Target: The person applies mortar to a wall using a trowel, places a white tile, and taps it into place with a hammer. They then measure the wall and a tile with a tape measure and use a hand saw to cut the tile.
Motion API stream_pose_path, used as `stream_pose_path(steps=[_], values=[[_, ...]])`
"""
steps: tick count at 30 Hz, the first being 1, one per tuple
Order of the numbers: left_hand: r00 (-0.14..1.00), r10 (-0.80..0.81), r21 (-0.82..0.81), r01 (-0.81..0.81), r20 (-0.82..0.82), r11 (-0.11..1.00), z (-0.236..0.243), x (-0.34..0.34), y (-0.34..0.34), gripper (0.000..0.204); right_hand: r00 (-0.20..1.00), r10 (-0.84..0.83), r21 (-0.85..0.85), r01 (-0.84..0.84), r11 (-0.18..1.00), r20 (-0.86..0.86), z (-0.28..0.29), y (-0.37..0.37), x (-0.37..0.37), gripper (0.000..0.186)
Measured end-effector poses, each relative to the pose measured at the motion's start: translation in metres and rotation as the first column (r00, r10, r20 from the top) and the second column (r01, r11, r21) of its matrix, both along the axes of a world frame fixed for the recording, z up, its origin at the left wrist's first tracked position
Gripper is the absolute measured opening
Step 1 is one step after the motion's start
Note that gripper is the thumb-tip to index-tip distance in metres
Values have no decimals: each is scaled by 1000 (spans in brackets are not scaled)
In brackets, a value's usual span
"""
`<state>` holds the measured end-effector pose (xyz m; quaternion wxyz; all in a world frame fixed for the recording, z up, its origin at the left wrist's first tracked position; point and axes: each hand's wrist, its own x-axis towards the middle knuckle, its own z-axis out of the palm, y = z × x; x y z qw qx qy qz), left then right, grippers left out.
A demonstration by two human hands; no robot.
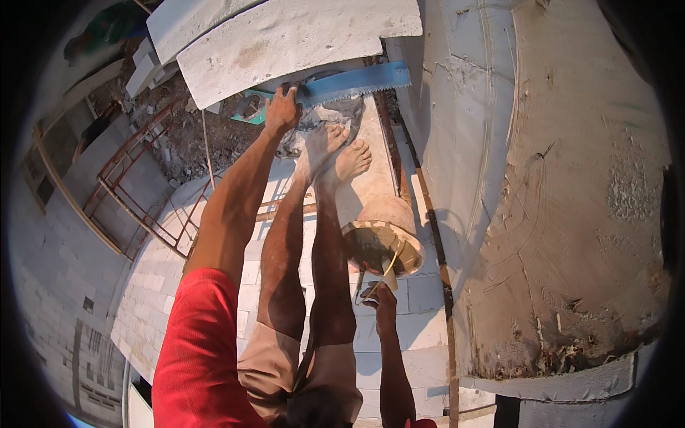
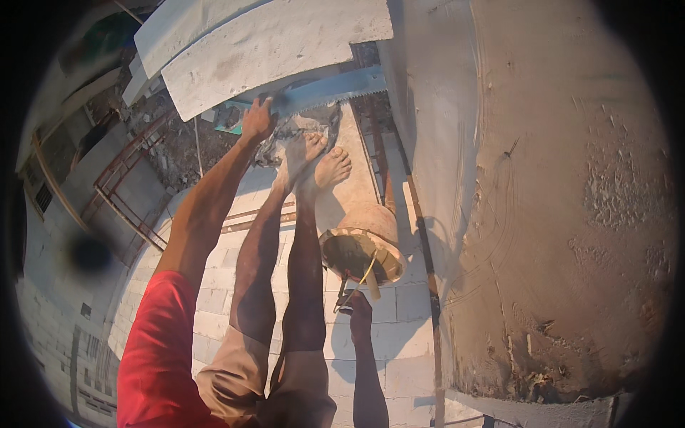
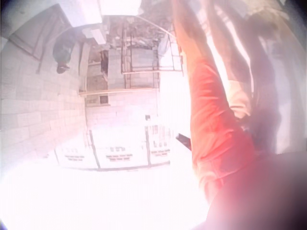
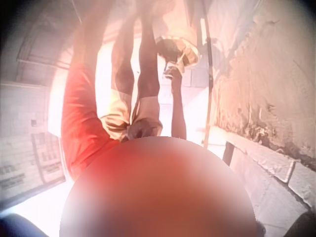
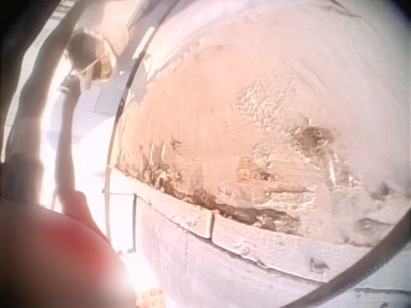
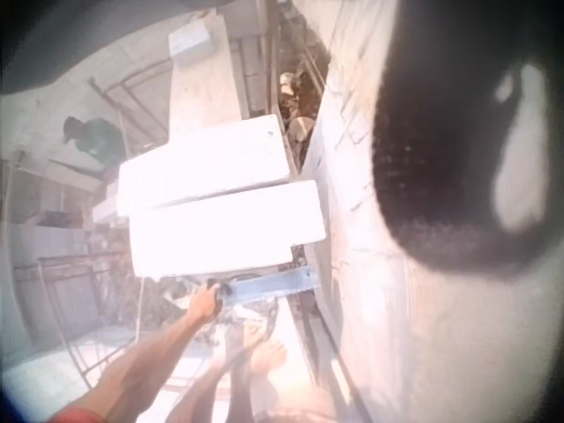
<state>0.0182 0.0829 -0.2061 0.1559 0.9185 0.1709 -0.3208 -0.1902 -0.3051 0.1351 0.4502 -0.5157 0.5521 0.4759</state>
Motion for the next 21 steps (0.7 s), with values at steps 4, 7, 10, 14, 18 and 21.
stream_pose_path(steps=[4,7,10,14,18,21], values=[[995,92,-103,-94,-26,990,46,-4,-15,57,994,65,-91,-57,994,93,13,8,-6,39],[985,42,-270,-86,-166,959,114,-9,-28,58,982,166,-225,-143,964,87,36,10,-14,42],[976,50,-515,-155,-212,843,207,-21,-31,46,974,195,-201,-169,965,119,77,9,-22,30],[964,-98,-531,-49,-247,846,351,-48,-9,38,872,398,-131,-376,917,284,145,4,-26,22],[864,-323,-437,137,-386,889,504,-72,54,35,767,516,-161,-494,854,382,215,9,-30,22],[419,-780,-577,525,-465,626,612,-81,97,38,797,423,-193,-376,906,432,258,13,-29,37]])
